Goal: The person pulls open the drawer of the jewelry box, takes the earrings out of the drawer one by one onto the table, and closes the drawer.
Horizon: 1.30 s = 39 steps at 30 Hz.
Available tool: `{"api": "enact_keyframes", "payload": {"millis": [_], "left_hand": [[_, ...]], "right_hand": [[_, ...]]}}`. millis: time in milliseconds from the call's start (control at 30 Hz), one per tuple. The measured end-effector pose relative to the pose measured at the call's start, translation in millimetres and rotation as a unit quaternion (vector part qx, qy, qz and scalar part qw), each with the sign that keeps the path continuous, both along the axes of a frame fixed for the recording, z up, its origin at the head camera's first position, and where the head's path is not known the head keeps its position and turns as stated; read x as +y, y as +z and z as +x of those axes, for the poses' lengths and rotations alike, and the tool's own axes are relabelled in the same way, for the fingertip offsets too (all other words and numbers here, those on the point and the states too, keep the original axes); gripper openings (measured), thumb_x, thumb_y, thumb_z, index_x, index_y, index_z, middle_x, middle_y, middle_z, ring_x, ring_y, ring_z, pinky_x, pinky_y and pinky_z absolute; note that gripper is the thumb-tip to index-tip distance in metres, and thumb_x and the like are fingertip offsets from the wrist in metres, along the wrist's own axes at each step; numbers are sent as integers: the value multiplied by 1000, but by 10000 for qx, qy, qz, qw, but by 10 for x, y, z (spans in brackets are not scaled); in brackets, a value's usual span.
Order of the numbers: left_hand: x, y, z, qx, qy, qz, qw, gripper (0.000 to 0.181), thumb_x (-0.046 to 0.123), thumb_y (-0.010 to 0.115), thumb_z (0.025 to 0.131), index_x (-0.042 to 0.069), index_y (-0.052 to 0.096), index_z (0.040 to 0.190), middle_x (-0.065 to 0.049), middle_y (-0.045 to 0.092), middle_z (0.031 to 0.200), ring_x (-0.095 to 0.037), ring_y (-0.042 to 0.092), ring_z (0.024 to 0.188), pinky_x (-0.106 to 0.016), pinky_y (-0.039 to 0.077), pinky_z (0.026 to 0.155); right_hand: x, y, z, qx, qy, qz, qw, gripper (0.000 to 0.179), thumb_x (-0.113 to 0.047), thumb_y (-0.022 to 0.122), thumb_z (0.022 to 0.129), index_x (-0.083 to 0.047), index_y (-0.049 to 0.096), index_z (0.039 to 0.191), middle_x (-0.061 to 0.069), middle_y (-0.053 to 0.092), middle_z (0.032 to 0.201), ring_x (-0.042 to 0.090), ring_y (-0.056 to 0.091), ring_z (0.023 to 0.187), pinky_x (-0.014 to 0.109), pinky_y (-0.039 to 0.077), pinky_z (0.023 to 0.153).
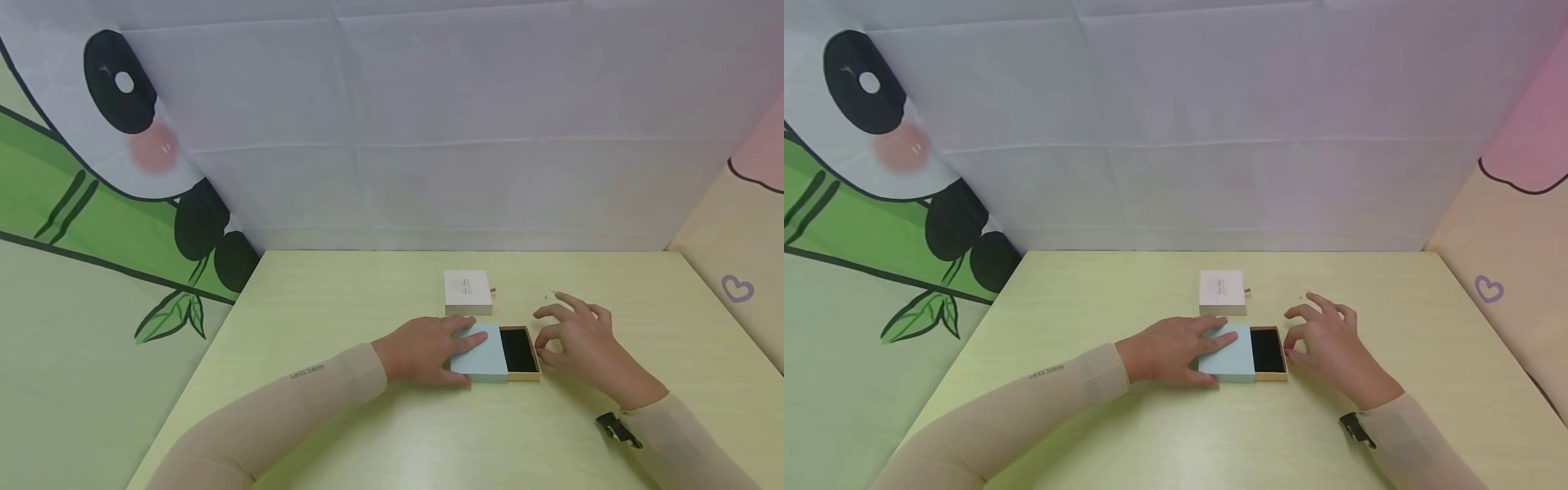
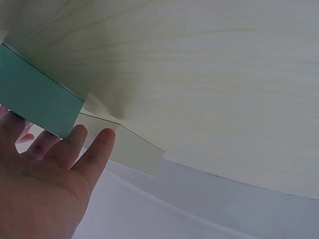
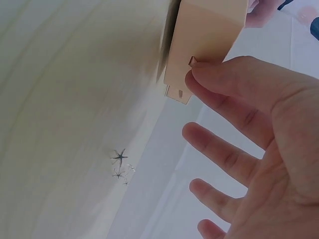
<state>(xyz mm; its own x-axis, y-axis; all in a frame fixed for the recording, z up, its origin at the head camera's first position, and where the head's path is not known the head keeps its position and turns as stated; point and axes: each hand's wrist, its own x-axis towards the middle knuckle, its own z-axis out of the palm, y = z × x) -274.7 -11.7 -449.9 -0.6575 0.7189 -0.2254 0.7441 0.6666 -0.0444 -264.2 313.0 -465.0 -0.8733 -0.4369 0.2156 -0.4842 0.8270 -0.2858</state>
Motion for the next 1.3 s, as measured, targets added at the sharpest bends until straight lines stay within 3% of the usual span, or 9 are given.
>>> {"api": "enact_keyframes", "payload": {"millis": [1300], "left_hand": [[9,-2,-11,25,21,-22,10000,89,74,65,113,39,33,188,-2,39,195,-23,51,175,-39,57,133]], "right_hand": [[-29,-17,-3,81,-34,1,10000,33,-12,100,89,-37,83,77,12,83,140,61,48,162,88,35,114]]}}
